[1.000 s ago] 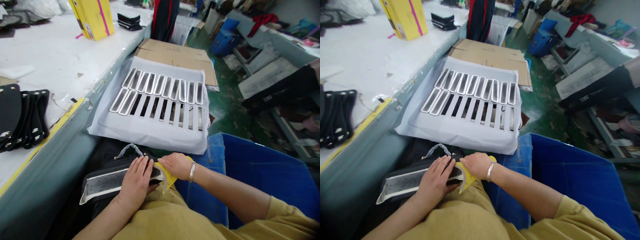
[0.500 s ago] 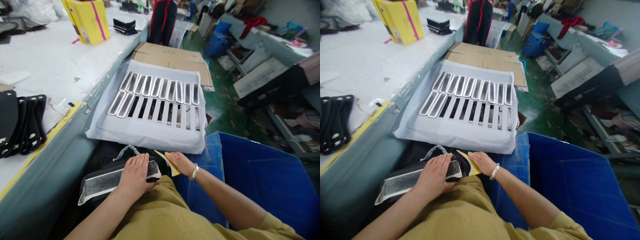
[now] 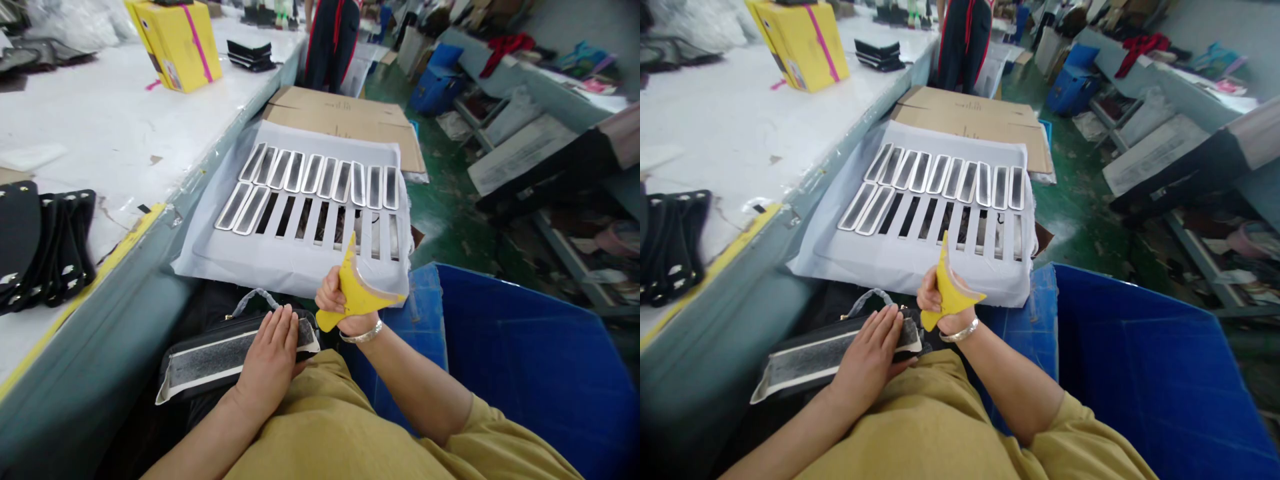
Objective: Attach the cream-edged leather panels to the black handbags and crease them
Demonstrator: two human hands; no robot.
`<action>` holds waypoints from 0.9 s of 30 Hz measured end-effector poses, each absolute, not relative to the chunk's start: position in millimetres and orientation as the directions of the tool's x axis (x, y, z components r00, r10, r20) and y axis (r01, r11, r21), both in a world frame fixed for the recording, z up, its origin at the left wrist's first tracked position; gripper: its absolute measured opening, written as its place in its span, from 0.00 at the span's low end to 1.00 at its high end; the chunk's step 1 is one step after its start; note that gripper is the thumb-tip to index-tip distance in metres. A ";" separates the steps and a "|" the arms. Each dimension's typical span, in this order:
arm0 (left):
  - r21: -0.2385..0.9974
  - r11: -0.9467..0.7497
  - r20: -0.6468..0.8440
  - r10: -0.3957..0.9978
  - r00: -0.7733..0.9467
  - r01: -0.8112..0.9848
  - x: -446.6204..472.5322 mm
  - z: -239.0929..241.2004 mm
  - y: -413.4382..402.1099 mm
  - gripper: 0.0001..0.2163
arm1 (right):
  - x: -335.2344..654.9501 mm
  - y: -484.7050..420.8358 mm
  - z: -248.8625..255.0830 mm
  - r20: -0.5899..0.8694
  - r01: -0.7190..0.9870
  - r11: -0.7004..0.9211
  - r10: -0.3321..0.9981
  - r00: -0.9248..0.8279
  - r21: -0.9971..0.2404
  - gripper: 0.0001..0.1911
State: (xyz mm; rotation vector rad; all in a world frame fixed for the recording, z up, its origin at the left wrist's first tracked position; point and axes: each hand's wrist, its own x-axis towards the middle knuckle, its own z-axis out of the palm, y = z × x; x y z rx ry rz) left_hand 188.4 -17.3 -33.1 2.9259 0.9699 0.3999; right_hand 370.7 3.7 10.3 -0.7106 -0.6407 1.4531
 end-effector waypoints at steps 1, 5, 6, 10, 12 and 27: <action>0.120 -0.806 0.233 0.590 0.773 0.580 188.2 -33.2 -16.9 0.29 | 365.9 8.7 12.0 -0.033 -0.648 -0.020 0.999 0.007 -0.761 0.20; 0.156 -0.810 0.245 0.586 0.772 0.566 185.7 -33.1 -14.2 0.30 | 359.4 21.6 19.3 -0.136 -0.527 -0.170 0.985 -0.102 -0.833 0.23; 0.176 -0.811 0.250 0.585 0.772 0.557 184.5 -32.7 -13.0 0.31 | 362.0 21.5 21.6 -0.176 -0.454 -0.206 0.978 -0.107 -0.867 0.24; 0.254 -0.787 0.213 0.613 0.761 0.563 179.4 -28.0 -6.4 0.38 | 386.4 3.0 28.1 -0.226 0.088 -0.219 0.971 -0.074 -0.972 0.24; 0.269 -0.764 0.158 0.636 0.755 0.587 178.4 -24.1 -3.4 0.40 | 402.1 -14.3 28.0 -0.260 0.353 -0.191 0.952 -0.160 -0.916 0.20; 0.212 -0.759 0.052 0.638 0.768 0.616 178.2 -17.7 -6.5 0.39 | 409.0 -60.5 11.0 -0.388 0.889 0.230 0.835 -0.390 -0.396 0.26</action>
